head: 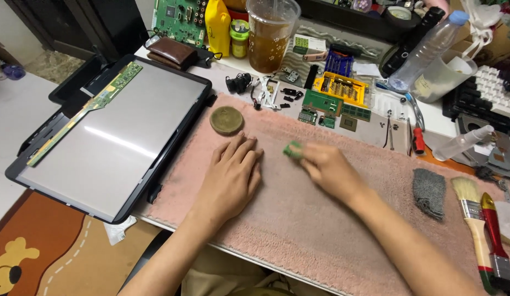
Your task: The person cleans a rectangular screen panel placed on a pink towel using a green sponge, a white cloth, and a brush. They wipe the surface with the sponge, then smooth it with the cloth, and finally brush the area with a small brush.
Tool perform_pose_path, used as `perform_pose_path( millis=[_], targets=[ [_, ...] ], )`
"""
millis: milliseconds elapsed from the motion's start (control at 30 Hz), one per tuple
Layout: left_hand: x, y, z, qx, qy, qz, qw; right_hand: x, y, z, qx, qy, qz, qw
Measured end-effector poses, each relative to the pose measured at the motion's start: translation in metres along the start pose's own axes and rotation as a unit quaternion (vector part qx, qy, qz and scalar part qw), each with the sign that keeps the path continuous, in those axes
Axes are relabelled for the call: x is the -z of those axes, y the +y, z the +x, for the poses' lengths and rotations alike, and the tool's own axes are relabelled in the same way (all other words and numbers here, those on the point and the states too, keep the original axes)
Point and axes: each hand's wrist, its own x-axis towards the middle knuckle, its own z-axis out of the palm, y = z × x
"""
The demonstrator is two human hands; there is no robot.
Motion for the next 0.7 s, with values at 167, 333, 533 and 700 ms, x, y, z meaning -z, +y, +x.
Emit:
perform_pose_path(
  millis=[167,333,533,700],
  targets=[
    [-0.008,-0.001,0.001,-0.008,0.003,0.011,1.0,0.013,-0.015,-0.004,0.028,0.0,0.016,0.999],
    [-0.006,0.002,0.002,-0.01,-0.015,-0.037,0.999,-0.022,-0.037,-0.076,0.028,-0.056,0.046,0.997],
    [-0.032,0.003,0.008,-0.063,-0.017,-0.175,0.982,-0.012,-0.057,-0.107,0.179,-0.099,0.041,0.978],
    [-0.02,0.021,0.011,-0.013,0.013,-0.221,0.975,0.01,-0.023,-0.047,0.054,-0.036,0.044,0.997]
  ],
)
